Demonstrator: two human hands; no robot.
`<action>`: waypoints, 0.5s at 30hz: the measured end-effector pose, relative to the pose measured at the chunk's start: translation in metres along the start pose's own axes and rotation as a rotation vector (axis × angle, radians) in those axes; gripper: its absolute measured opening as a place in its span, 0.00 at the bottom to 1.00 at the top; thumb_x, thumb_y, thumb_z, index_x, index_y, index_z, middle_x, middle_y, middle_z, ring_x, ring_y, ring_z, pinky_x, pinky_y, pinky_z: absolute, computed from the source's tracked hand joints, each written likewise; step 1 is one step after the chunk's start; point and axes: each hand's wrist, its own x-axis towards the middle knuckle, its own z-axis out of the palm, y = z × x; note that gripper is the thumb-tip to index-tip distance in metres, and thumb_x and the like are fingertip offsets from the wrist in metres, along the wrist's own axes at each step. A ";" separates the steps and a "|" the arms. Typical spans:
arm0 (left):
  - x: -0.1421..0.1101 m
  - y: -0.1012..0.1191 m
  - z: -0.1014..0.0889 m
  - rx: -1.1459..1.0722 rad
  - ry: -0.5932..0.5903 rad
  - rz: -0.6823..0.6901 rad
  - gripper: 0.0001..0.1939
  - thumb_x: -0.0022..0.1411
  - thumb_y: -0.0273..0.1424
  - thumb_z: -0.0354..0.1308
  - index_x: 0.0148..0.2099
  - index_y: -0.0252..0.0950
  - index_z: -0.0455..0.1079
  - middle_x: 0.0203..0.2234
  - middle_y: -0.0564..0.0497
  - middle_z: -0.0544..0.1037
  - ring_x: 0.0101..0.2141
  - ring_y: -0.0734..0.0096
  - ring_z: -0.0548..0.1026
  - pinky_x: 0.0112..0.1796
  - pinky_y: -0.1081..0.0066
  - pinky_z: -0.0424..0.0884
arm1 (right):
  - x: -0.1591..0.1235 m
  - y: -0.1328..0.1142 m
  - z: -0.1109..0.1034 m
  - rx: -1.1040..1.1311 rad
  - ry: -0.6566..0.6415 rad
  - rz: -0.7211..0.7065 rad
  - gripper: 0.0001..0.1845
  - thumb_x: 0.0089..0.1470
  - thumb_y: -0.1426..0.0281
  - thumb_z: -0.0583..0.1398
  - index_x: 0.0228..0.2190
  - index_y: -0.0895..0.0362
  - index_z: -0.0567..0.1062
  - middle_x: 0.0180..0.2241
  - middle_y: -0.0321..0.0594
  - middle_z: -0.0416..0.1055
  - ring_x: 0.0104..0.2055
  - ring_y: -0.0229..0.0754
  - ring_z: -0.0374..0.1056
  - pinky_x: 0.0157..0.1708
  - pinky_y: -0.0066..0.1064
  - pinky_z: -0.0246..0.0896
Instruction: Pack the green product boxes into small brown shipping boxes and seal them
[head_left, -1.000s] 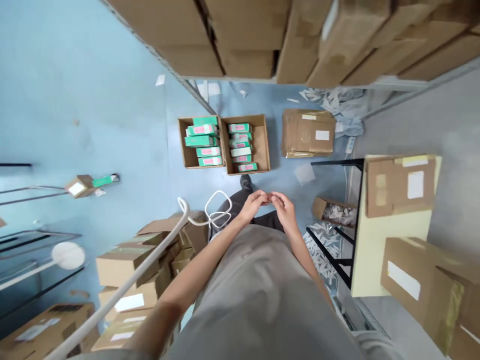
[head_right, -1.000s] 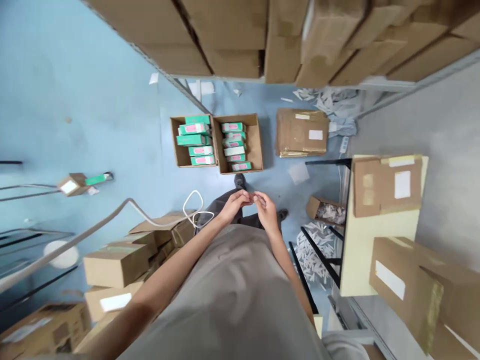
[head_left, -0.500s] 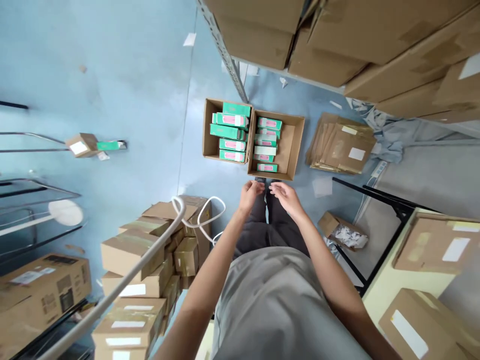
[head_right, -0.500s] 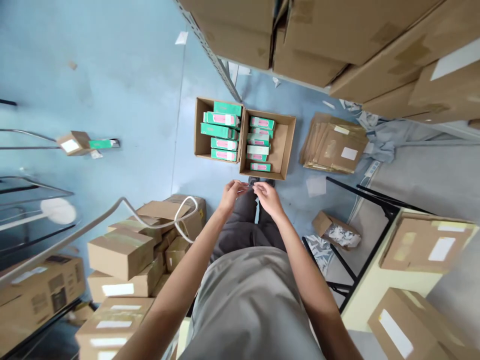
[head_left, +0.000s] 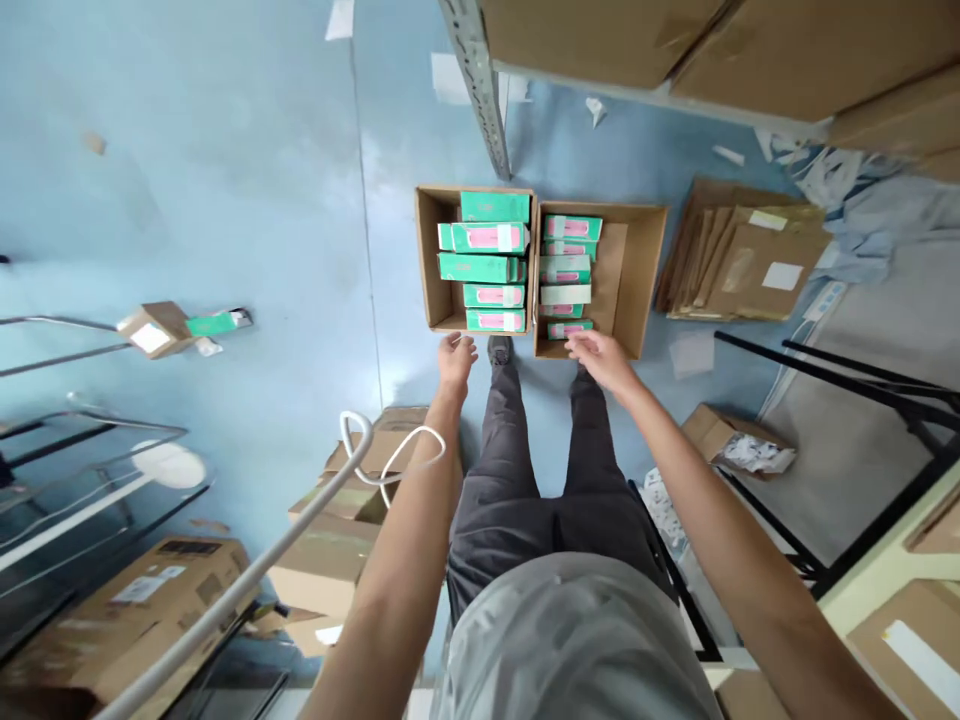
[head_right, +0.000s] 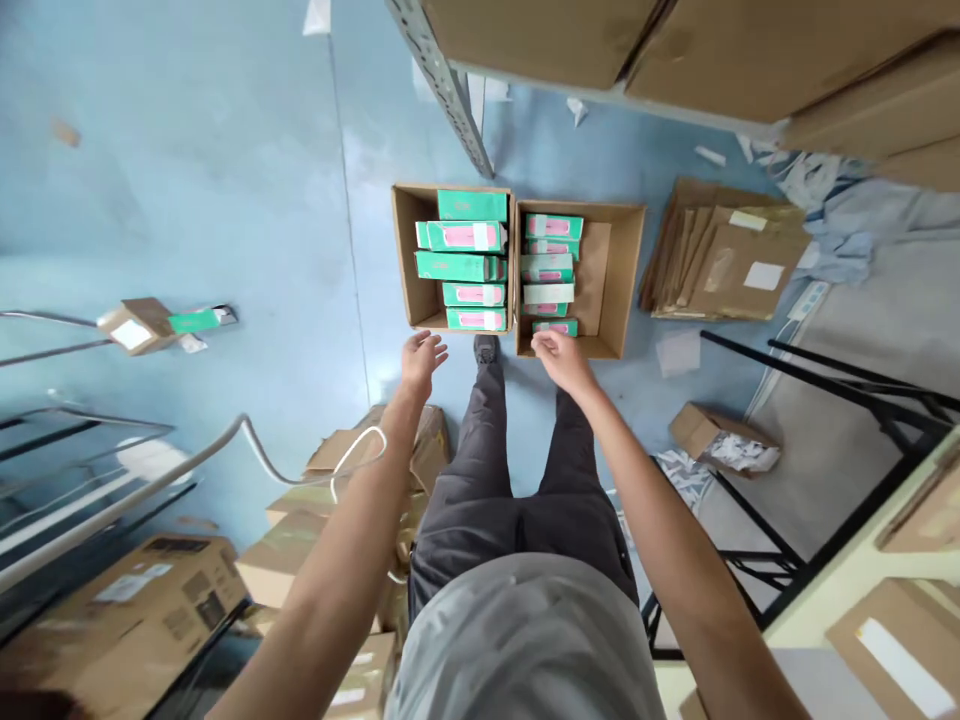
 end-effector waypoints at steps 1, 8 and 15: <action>0.024 0.005 -0.007 0.049 0.006 0.000 0.16 0.64 0.25 0.60 0.54 0.36 0.70 0.45 0.44 0.81 0.45 0.63 0.83 0.50 0.62 0.80 | 0.020 0.002 0.011 -0.005 0.024 0.026 0.10 0.63 0.62 0.66 0.42 0.54 0.82 0.45 0.47 0.86 0.47 0.50 0.84 0.59 0.50 0.76; 0.175 0.036 -0.021 0.366 0.017 0.211 0.38 0.59 0.28 0.64 0.71 0.30 0.64 0.70 0.32 0.71 0.71 0.45 0.68 0.70 0.52 0.65 | 0.168 0.021 0.094 -0.025 0.140 0.130 0.14 0.59 0.60 0.70 0.42 0.55 0.82 0.46 0.47 0.85 0.54 0.54 0.82 0.62 0.55 0.74; 0.265 0.052 0.028 0.667 -0.206 0.638 0.53 0.54 0.30 0.69 0.79 0.32 0.54 0.80 0.35 0.56 0.81 0.39 0.35 0.78 0.41 0.30 | 0.297 0.032 0.111 -0.112 0.213 -0.032 0.45 0.61 0.52 0.68 0.71 0.58 0.66 0.73 0.53 0.66 0.79 0.58 0.57 0.79 0.58 0.43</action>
